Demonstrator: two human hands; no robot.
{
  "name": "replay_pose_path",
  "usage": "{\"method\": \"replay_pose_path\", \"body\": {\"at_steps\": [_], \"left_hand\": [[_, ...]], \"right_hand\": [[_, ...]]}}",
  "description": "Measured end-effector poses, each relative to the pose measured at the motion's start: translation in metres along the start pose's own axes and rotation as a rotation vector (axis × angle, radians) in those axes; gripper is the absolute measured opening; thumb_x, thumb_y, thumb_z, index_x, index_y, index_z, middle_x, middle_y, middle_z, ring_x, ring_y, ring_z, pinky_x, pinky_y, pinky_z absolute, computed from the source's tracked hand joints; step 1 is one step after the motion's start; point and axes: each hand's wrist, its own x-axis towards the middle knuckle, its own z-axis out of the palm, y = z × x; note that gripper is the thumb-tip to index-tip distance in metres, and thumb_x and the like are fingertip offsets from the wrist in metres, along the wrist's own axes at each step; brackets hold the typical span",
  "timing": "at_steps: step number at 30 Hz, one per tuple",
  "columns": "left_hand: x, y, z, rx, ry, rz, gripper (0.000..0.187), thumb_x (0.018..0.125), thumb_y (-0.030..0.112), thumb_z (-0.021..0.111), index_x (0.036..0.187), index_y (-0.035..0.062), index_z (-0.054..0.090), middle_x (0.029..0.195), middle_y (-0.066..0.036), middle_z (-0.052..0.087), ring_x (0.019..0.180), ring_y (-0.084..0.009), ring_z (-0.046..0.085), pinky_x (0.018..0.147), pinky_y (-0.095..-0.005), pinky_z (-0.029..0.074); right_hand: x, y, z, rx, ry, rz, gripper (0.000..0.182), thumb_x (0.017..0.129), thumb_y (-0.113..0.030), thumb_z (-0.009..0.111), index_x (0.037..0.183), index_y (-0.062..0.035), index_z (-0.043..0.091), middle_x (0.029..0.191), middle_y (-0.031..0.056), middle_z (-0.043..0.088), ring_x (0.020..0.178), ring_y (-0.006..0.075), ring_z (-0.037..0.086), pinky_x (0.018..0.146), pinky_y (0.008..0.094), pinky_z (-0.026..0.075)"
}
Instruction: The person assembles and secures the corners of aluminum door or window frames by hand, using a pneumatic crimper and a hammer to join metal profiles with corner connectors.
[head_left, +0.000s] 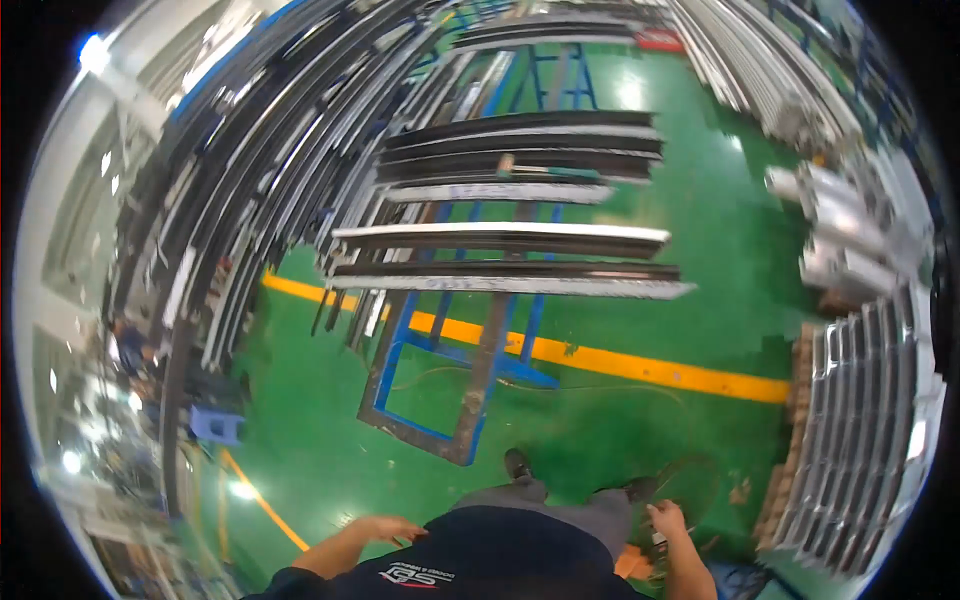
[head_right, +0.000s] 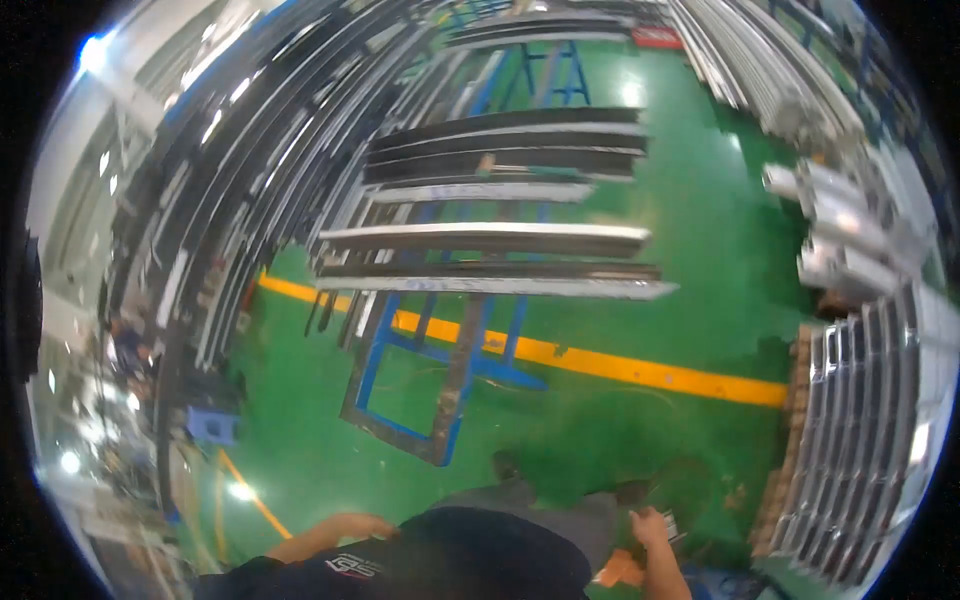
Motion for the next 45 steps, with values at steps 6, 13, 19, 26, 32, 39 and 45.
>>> {"method": "replay_pose_path", "body": {"at_steps": [6, 13, 19, 26, 32, 39, 45], "left_hand": [[0.005, 0.066, -0.071, -0.359, 0.083, 0.781, 0.061, 0.104, 0.049, 0.053, 0.15, 0.0083, 0.05, 0.148, -0.009, 0.056, 0.133, -0.0251, 0.054, 0.111, -0.0462, 0.044], [0.097, 0.19, -0.112, -1.233, -0.074, 1.135, 0.061, 0.104, 0.045, 0.055, 0.153, 0.0104, 0.044, 0.148, -0.011, 0.054, 0.129, -0.0268, 0.055, 0.106, -0.0456, 0.046], [0.099, 0.292, -0.136, -1.409, 0.132, 0.862, 0.083, 0.096, 0.055, 0.066, 0.157, 0.0093, 0.032, 0.158, -0.013, 0.04, 0.138, -0.0306, 0.046, 0.11, -0.0488, 0.043], [0.134, 0.366, -0.195, -1.57, 0.344, 0.847, 0.094, 0.084, 0.065, 0.075, 0.153, 0.0132, 0.037, 0.145, -0.01, 0.047, 0.125, -0.0279, 0.051, 0.107, -0.0513, 0.041], [0.168, 0.386, -0.213, -1.715, 0.235, 0.904, 0.085, 0.082, 0.07, 0.075, 0.143, 0.0182, 0.047, 0.137, -0.004, 0.051, 0.115, -0.025, 0.054, 0.104, -0.0491, 0.041], [0.137, 0.404, -0.209, -1.762, 0.294, 0.878, 0.065, 0.092, 0.069, 0.063, 0.133, 0.0194, 0.054, 0.122, -0.002, 0.06, 0.108, -0.0227, 0.056, 0.102, -0.0465, 0.04], [0.152, 0.396, -0.211, -1.703, 0.27, 0.901, 0.086, 0.086, 0.072, 0.068, 0.147, 0.0179, 0.041, 0.142, -0.004, 0.047, 0.119, -0.0276, 0.052, 0.106, -0.0511, 0.041]], "right_hand": [[0.061, -0.282, -0.114, 0.12, 0.234, -0.481, 0.045, 0.091, -0.036, 0.074, 0.117, 0.0009, 0.067, 0.108, 0.0205, 0.073, 0.104, 0.0363, 0.07, 0.093, 0.0439, 0.055], [0.144, -0.532, -0.199, -0.332, 0.473, -1.052, 0.061, 0.088, -0.032, 0.077, 0.136, -0.0035, 0.054, 0.134, 0.0183, 0.057, 0.126, 0.0389, 0.054, 0.105, 0.0458, 0.047], [0.256, -0.662, -0.193, -0.595, 0.411, -1.083, 0.075, 0.089, -0.043, 0.074, 0.144, -0.0008, 0.045, 0.141, 0.0215, 0.055, 0.131, 0.039, 0.052, 0.106, 0.0484, 0.045], [0.294, -0.729, -0.18, -0.854, 0.146, -0.85, 0.059, 0.091, -0.055, 0.068, 0.121, -0.0041, 0.062, 0.1, 0.0218, 0.073, 0.093, 0.0398, 0.071, 0.08, 0.0513, 0.056], [0.315, -0.741, -0.223, -0.43, -0.274, -0.844, 0.046, 0.088, -0.038, 0.079, 0.109, 0.0015, 0.074, 0.09, 0.0163, 0.076, 0.083, 0.024, 0.072, 0.077, 0.0403, 0.054], [0.34, -0.719, -0.197, -0.193, -0.695, -0.698, 0.041, 0.095, -0.022, 0.074, 0.125, 0.0054, 0.066, 0.114, 0.0082, 0.072, 0.103, 0.0178, 0.065, 0.095, 0.0338, 0.051], [0.332, -0.719, -0.193, -0.152, -0.842, -0.554, 0.038, 0.096, -0.02, 0.073, 0.125, 0.004, 0.066, 0.115, 0.0069, 0.071, 0.102, 0.0158, 0.064, 0.095, 0.0329, 0.05]]}}
